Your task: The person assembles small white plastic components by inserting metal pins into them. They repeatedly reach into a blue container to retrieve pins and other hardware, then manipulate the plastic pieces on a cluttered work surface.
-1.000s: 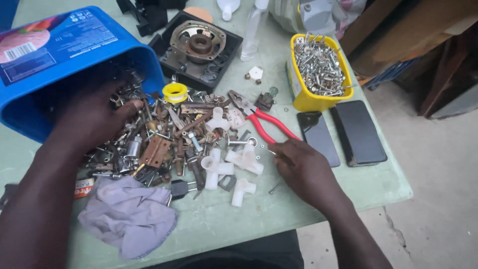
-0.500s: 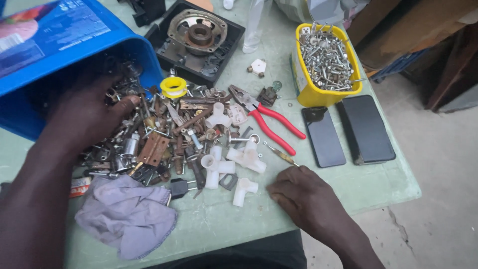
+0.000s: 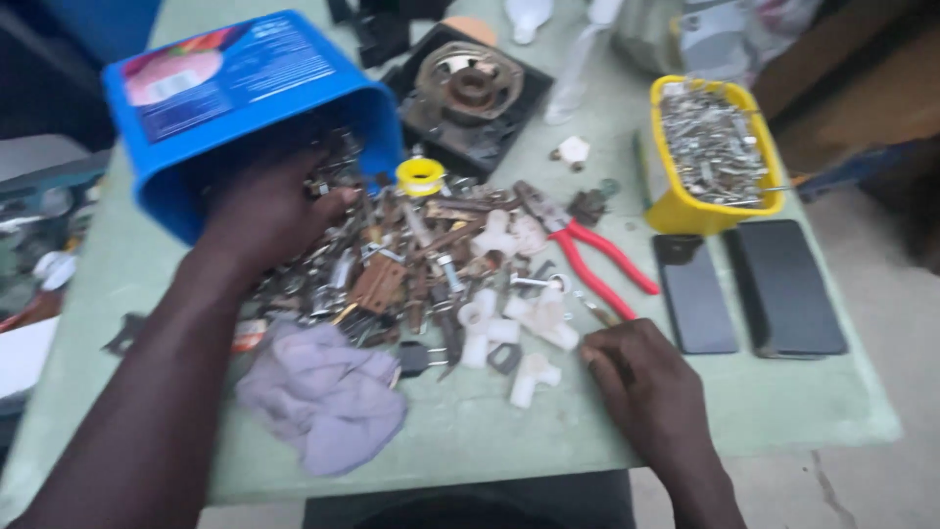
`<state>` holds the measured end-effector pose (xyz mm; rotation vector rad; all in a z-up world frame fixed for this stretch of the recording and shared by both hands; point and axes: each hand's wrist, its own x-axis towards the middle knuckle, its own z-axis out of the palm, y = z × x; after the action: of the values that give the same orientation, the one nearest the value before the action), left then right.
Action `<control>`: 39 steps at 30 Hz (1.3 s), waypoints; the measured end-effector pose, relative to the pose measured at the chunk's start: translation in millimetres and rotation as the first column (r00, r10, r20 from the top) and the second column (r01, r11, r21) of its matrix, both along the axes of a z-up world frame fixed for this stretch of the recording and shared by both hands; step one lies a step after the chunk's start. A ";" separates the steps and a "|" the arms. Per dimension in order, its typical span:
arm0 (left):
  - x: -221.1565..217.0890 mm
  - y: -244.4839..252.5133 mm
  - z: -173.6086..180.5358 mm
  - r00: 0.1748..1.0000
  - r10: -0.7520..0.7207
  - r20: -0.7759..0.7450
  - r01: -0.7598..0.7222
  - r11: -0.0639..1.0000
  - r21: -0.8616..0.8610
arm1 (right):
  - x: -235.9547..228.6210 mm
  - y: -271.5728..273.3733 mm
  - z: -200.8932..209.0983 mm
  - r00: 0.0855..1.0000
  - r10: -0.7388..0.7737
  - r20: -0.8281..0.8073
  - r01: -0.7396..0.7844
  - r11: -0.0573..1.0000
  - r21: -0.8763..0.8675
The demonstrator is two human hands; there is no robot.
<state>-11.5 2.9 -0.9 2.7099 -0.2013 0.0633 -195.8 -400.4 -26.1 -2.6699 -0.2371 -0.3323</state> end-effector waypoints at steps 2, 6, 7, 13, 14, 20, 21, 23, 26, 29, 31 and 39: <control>1.6 1.0 -2.3 0.994 -0.055 0.090 0.058 0.998 -0.029 | 3.5 9.2 3.1 0.985 -0.133 -0.106 0.138 0.990 0.035; -4.5 3.0 1.4 0.995 -0.040 0.087 0.038 0.999 0.029 | 7.7 8.5 -11.1 0.995 -0.098 0.002 0.098 0.993 0.071; -3.0 1.7 0.9 0.993 -0.053 0.102 0.052 0.999 0.014 | 8.6 7.3 -12.7 0.984 -0.178 -0.024 0.179 0.973 0.144; -3.5 -13.5 18.6 1.000 0.001 -0.014 -0.001 0.999 0.033 | 12.5 1.5 -18.9 0.980 -0.192 0.045 0.181 0.967 0.177; -6.9 -14.1 24.8 0.998 0.028 -0.048 -0.025 0.998 0.061 | 13.3 5.2 -16.8 0.985 -0.150 0.088 0.136 0.979 0.153; 1.6 0.3 -1.9 1.000 -0.022 0.020 0.023 0.998 -0.057 | 20.8 1.7 -22.9 0.983 -0.150 0.106 0.135 0.982 0.132; 0.2 1.5 0.4 1.000 -0.004 0.015 0.005 0.999 -0.050 | 17.8 11.4 -12.7 0.986 -0.134 0.100 0.119 0.983 0.138; -1.1 1.0 2.9 1.000 -0.025 0.013 0.025 1.000 -0.014 | 11.2 27.6 8.0 0.980 -0.106 0.168 0.086 0.989 0.118; -6.0 0.3 7.9 0.999 -0.030 0.040 0.031 0.999 -0.021 | 2.2 43.5 11.8 0.988 -0.069 0.137 0.047 0.986 0.158; -9.8 -4.1 13.8 1.000 -0.004 -0.009 0.003 0.999 -0.044 | 4.1 47.4 2.8 0.968 0.011 0.251 -0.027 0.998 0.062; -4.5 1.2 1.9 0.999 -0.028 0.033 0.029 0.999 -0.040 | 7.7 46.6 -1.9 0.962 0.028 0.270 -0.055 0.994 0.090; -4.5 -14.2 22.2 0.992 0.039 -0.118 -0.038 0.999 0.012 | 16.6 41.4 11.6 0.968 -0.014 0.251 -0.042 0.975 0.216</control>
<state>-15.9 -11.2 21.3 2.7168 -0.1142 -0.0874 -179.3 -358.9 -14.5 -2.4036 -0.2790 -0.6547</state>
